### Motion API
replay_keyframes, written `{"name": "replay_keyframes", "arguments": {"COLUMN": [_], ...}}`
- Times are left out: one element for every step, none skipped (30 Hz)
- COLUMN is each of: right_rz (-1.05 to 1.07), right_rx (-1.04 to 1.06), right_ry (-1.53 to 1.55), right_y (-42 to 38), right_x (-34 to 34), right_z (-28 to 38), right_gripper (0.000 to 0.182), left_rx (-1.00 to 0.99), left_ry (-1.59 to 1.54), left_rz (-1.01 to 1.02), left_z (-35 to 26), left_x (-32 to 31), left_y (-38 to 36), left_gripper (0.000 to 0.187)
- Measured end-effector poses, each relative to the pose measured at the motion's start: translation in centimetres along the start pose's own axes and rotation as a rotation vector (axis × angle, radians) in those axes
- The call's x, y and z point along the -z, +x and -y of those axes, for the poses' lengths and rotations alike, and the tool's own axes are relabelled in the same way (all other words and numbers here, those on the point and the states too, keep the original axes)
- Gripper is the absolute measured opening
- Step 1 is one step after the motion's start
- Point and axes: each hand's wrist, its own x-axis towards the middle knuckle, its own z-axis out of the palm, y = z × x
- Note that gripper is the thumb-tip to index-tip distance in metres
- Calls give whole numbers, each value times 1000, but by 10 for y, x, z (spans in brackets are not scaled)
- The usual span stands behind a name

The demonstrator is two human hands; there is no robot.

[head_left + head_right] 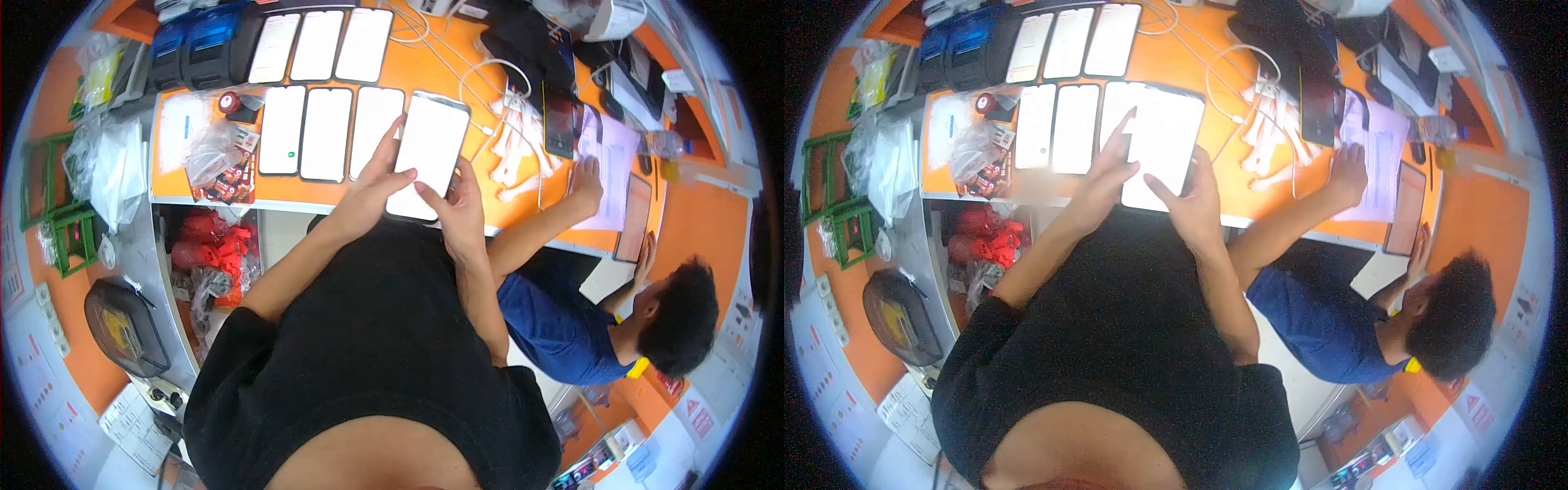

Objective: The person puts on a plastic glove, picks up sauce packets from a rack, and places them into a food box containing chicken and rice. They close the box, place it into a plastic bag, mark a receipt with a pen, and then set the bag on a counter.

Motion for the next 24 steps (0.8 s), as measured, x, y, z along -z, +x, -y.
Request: {"name": "replay_keyframes", "arguments": {"right_rz": [-184,-365,-440,-507,-561,-599,-603,-574,-576,-560,-583,-559,-553,-563,-555,-588,-490,-575,-548,-433,-334,-120,-43,98], "right_rx": [-72,-144,-145,-142,-117,-78,-17,-114,-162,-159,-145,-166,-51,-2,47,-13,-180,109,253,285,298,441,223,258], "right_ry": [47,95,-27,-146,-311,-376,-477,-360,-423,-436,-475,-548,-644,-817,-906,-941,-993,-1217,-1308,-1075,-858,-712,-688,-682], "right_y": [4,8,11,14,15,16,20,24,30,31,35,39,42,41,39,37,36,32,32,32,29,43,38,38], "right_x": [5,10,15,22,29,33,50,48,51,48,46,42,37,39,47,48,40,35,20,-6,-38,-34,-95,-139], "right_z": [-12,-25,-37,-49,-57,-61,-83,-74,-74,-67,-66,-59,-60,-62,-69,-71,-46,-49,-36,-31,-16,-56,-28,-23], "right_gripper": [49,35,27,24,24,28,34,40,42,46,49,48,46,45,47,51,56,59,55,50,46,42,40,41], "left_rx": [49,143,235,396,553,399,257,116,-18,47,112,90,182,230,272,255,260,268,255,293,331,265,228,219], "left_ry": [53,100,148,117,80,271,470,472,476,508,544,532,464,353,241,258,325,381,384,413,434,326,317,306], "left_rz": [2,1,-5,28,42,45,41,21,12,13,18,84,164,208,247,195,253,311,259,245,255,127,159,41], "left_z": [4,11,18,24,27,32,38,48,52,45,38,34,9,7,9,9,10,11,12,13,14,8,12,14], "left_x": [-1,-1,-1,-2,-3,-5,-8,-7,-5,-4,0,9,15,23,28,36,42,46,51,55,56,57,59,64], "left_y": [2,3,4,6,4,0,-6,-12,-22,-37,-47,-59,-71,-87,-106,-125,-147,-169,-191,-211,-230,-247,-262,-279], "left_gripper": [74,75,75,76,76,76,75,73,72,70,68,58,65,62,59,59,60,60,60,60,60,57,57,55]}}
